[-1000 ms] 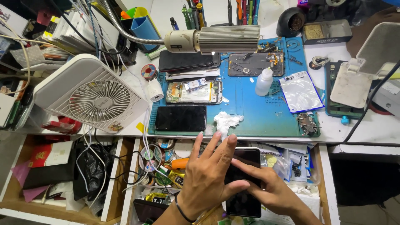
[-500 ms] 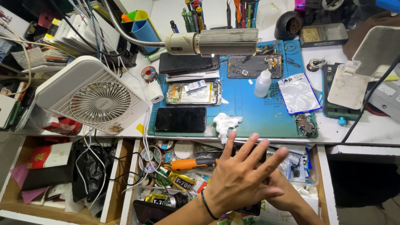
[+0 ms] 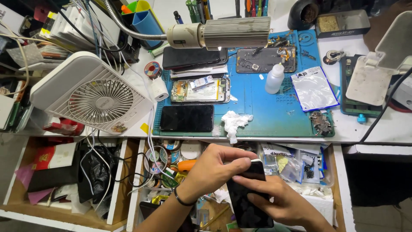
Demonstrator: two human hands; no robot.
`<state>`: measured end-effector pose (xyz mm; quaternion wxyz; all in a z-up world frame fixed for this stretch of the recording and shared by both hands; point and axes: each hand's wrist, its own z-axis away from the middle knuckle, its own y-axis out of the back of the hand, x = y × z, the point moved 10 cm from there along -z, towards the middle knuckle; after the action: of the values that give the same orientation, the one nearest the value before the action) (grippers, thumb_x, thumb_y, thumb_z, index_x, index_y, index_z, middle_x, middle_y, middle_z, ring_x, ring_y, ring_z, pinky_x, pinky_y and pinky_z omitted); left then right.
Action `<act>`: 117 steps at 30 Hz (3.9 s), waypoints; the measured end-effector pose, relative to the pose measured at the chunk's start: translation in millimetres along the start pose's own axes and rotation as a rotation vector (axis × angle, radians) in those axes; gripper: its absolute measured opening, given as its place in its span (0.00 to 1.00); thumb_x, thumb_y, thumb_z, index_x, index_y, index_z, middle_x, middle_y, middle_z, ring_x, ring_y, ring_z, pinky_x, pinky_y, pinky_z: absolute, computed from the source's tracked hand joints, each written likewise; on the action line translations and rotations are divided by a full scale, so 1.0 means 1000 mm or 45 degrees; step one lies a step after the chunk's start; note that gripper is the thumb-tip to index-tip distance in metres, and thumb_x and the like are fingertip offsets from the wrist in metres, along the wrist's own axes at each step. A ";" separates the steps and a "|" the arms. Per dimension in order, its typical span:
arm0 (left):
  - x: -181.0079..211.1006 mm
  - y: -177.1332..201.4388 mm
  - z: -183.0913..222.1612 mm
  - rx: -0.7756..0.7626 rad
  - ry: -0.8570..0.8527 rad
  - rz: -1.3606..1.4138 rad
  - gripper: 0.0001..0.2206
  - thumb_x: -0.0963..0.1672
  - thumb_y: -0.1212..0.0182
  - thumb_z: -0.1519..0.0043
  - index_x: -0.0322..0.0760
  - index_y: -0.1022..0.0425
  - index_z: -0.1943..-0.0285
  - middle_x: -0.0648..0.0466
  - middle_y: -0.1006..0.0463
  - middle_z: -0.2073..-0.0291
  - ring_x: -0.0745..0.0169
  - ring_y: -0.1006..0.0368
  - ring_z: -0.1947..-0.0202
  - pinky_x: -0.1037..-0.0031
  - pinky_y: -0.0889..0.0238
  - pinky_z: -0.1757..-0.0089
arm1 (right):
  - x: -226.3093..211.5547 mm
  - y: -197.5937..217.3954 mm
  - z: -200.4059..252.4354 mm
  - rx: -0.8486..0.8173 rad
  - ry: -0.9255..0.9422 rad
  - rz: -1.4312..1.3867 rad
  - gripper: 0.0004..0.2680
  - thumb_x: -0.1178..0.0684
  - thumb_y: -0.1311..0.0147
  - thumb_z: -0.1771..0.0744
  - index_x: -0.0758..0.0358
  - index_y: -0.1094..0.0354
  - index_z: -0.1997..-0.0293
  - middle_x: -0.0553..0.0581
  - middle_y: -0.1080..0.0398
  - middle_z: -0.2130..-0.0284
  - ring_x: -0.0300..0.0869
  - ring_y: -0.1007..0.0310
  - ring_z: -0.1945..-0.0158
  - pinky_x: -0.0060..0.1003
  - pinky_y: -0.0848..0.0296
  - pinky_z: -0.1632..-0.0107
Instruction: The person is using a small white cloth to wipe and clean the screen of a smartphone on a repair workbench.
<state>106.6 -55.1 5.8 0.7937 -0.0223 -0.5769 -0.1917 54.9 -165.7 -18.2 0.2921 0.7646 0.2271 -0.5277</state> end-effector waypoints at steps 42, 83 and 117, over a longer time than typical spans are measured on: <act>-0.049 -0.014 -0.012 -0.166 0.382 0.443 0.11 0.43 0.40 0.43 0.29 0.15 0.63 0.49 0.15 0.67 0.67 0.22 0.64 0.79 0.30 0.58 | 0.002 -0.012 -0.005 -0.197 -0.061 -0.068 0.16 0.59 0.52 0.31 0.56 0.32 0.35 0.60 0.23 0.54 0.52 0.23 0.57 0.40 0.29 0.55; -0.013 0.017 -0.012 -0.045 0.186 0.227 0.28 0.56 0.51 0.39 0.37 0.24 0.38 0.50 0.16 0.48 0.60 0.20 0.52 0.75 0.30 0.53 | 0.002 -0.001 0.003 -0.157 0.023 0.004 0.17 0.61 0.50 0.31 0.59 0.35 0.33 0.60 0.28 0.37 0.52 0.23 0.39 0.40 0.30 0.41; -0.037 0.018 -0.062 0.459 -0.737 -1.388 0.10 0.35 0.45 0.32 0.35 0.31 0.68 0.56 0.35 0.83 0.62 0.34 0.84 0.66 0.28 0.78 | 0.052 0.061 0.039 1.153 -0.430 -0.614 0.24 0.63 0.57 0.33 0.53 0.46 0.24 0.59 0.36 0.35 0.45 0.35 0.39 0.46 0.29 0.39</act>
<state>159.2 -44.1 -45.7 0.3858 0.3571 -0.7195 -0.4538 85.9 -234.9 -65.0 -0.1636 0.6449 0.0959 -0.7404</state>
